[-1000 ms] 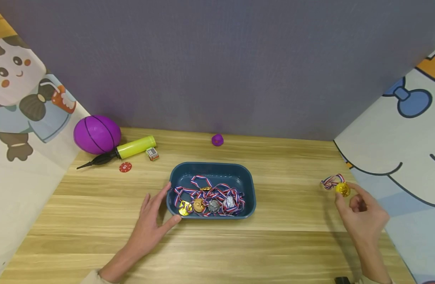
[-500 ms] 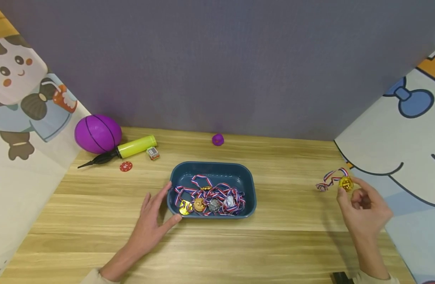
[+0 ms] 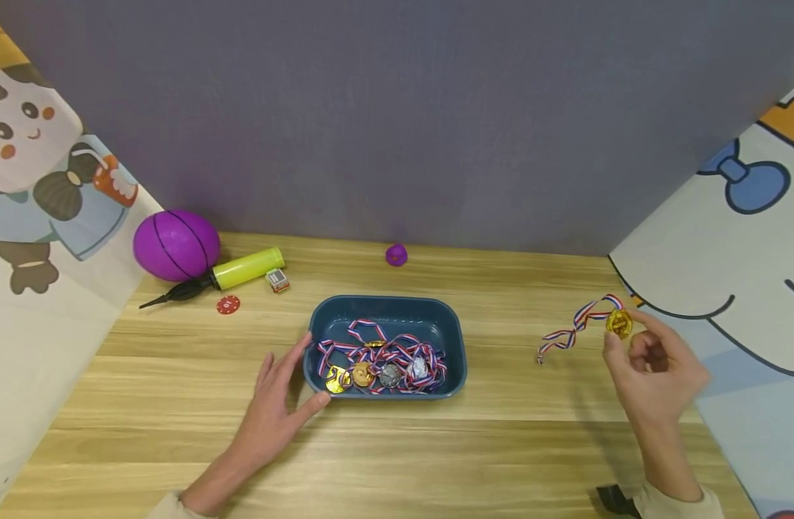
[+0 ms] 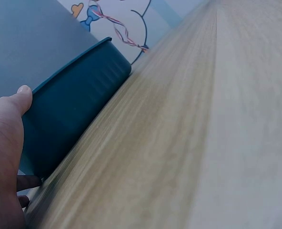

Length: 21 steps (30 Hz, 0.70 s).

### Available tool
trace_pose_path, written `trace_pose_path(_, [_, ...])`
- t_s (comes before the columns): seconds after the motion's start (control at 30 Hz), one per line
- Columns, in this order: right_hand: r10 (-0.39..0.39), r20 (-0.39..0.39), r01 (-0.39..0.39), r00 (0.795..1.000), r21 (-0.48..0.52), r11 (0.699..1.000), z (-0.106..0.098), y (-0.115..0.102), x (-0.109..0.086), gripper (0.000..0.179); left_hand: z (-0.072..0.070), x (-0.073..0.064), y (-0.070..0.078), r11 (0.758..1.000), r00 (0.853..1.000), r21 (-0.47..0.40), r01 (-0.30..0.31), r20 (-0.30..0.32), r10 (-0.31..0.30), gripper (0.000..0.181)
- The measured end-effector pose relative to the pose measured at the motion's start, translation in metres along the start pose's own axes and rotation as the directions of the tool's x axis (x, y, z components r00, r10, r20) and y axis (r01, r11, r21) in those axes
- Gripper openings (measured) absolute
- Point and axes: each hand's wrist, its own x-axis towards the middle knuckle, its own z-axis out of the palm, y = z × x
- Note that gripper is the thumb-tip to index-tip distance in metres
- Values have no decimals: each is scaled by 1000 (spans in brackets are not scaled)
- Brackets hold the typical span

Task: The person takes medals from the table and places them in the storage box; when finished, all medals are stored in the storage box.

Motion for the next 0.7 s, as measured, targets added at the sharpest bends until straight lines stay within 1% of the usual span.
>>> trace_pose_path(0.17, [-35,10,34,999,73,997,14,-15,3,34,0,0,-1,1000,1000,-1,1,-1,-1,96])
trace_pose_path(0.4, [-70,44,64,997,120,991,28,-32,8,33,0,0,-1,1000,1000,0,-2,-4,2,96])
trace_pose_path(0.5, [-72,57,64,996,139,988,33,-37,9,34,0,0,-2,1000,1000,1,-2,-2,2,96])
trace_pose_path(0.7, [-40,85,25,996,172,985,44,-43,13,31,0,0,-2,1000,1000,3,-5,-3,5,96])
